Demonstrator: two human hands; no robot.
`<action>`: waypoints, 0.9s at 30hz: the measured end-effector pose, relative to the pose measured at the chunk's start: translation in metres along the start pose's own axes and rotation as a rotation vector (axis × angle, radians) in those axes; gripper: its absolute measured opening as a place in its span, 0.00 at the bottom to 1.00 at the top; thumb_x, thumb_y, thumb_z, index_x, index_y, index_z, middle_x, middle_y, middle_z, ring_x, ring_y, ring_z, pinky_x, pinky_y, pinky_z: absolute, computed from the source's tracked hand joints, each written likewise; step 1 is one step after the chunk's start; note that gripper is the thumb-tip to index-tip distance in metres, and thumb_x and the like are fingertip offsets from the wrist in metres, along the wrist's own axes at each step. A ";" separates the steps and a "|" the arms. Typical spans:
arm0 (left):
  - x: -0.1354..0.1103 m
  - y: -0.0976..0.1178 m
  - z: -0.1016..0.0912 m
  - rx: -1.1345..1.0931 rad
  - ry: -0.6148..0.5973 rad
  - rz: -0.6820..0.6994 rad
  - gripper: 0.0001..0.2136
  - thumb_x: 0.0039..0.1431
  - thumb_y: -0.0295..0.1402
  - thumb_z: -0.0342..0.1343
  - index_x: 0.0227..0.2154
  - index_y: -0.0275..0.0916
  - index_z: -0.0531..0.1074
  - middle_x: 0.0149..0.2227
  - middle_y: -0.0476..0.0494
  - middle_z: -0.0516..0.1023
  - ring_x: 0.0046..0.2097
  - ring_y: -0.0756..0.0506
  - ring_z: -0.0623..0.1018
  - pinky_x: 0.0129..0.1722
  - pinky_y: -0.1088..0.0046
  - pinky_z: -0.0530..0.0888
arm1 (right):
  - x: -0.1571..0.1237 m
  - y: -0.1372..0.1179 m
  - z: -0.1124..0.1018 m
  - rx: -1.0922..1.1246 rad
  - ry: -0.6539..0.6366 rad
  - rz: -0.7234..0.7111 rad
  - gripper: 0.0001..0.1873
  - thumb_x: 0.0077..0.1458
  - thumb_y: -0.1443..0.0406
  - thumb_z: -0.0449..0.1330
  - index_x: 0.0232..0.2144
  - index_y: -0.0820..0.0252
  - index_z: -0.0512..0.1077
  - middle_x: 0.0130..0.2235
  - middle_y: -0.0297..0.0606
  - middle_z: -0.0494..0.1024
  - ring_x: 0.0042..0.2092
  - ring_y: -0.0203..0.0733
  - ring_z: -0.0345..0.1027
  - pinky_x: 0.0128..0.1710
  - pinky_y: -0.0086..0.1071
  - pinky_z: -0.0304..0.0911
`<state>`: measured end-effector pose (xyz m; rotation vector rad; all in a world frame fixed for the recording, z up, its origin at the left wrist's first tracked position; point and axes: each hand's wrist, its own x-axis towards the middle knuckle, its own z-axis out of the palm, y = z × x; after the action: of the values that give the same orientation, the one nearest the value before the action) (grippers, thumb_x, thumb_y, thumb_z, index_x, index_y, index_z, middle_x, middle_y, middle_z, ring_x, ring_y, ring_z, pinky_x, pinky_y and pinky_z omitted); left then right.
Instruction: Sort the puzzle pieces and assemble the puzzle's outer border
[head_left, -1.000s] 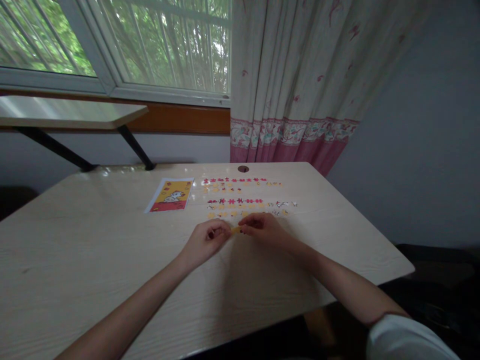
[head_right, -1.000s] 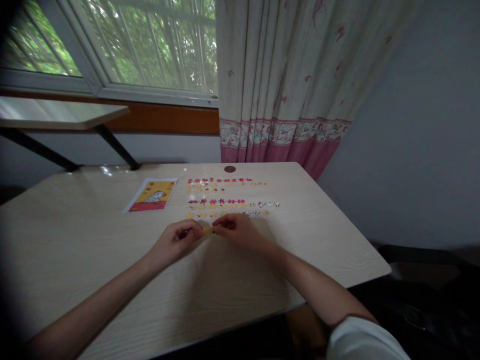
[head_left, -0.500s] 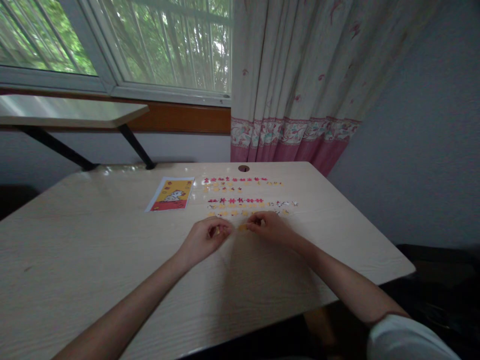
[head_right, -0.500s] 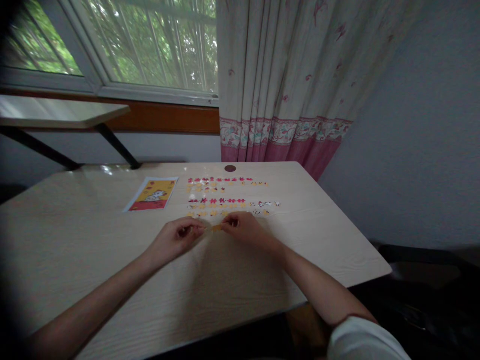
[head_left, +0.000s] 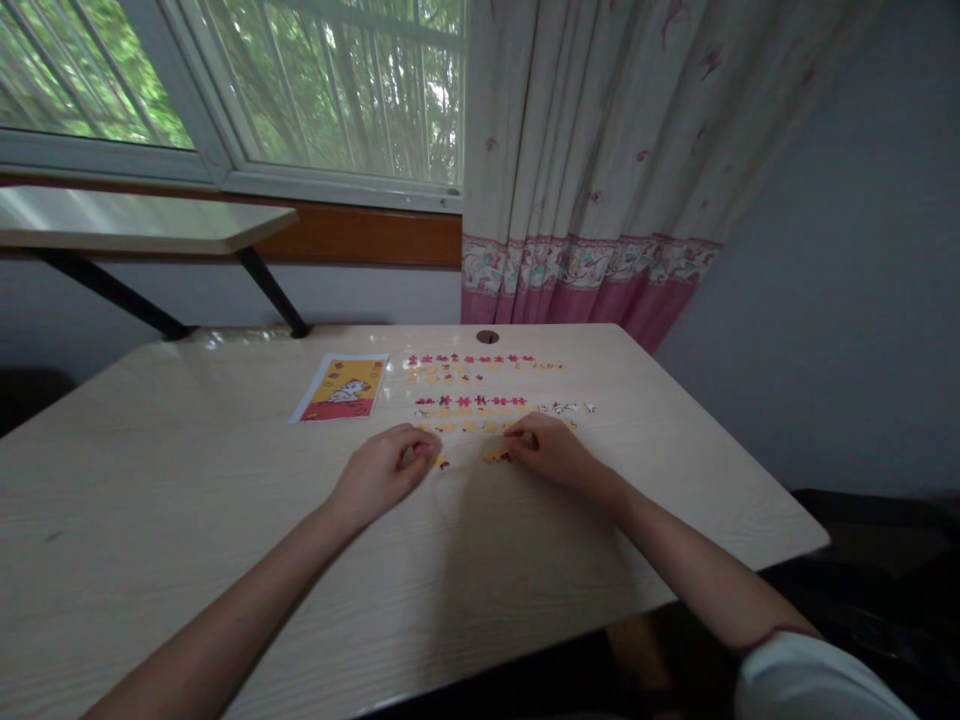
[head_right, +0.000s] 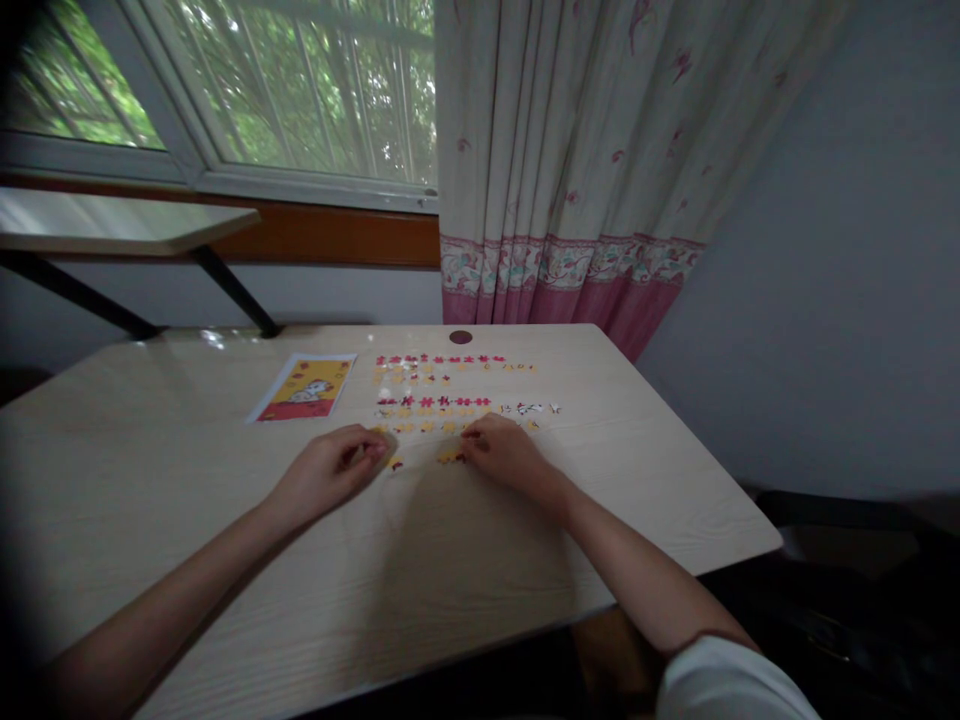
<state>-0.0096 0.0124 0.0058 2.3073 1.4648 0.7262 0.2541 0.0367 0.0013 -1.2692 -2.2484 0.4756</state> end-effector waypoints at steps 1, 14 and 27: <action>0.000 0.000 -0.001 0.015 -0.002 -0.002 0.08 0.56 0.31 0.48 0.32 0.39 0.72 0.32 0.46 0.75 0.32 0.47 0.73 0.32 0.73 0.68 | 0.000 0.002 -0.001 -0.007 0.020 -0.029 0.07 0.51 0.67 0.59 0.34 0.62 0.74 0.33 0.38 0.75 0.32 0.34 0.64 0.35 0.28 0.58; -0.001 -0.001 -0.005 0.148 -0.093 0.048 0.09 0.59 0.34 0.45 0.32 0.40 0.70 0.34 0.46 0.74 0.35 0.47 0.73 0.32 0.74 0.66 | 0.001 0.004 -0.002 -0.079 -0.176 -0.348 0.10 0.57 0.67 0.54 0.38 0.57 0.75 0.36 0.38 0.73 0.38 0.36 0.65 0.40 0.29 0.60; 0.000 0.002 -0.006 0.154 -0.107 0.054 0.09 0.58 0.33 0.45 0.32 0.40 0.70 0.35 0.46 0.75 0.35 0.47 0.73 0.32 0.74 0.67 | 0.001 0.005 0.000 -0.110 -0.198 -0.330 0.11 0.58 0.66 0.54 0.40 0.56 0.74 0.36 0.38 0.74 0.38 0.36 0.64 0.40 0.30 0.60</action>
<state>-0.0114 0.0112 0.0116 2.4674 1.4614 0.5116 0.2574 0.0399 -0.0011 -0.9051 -2.6190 0.3702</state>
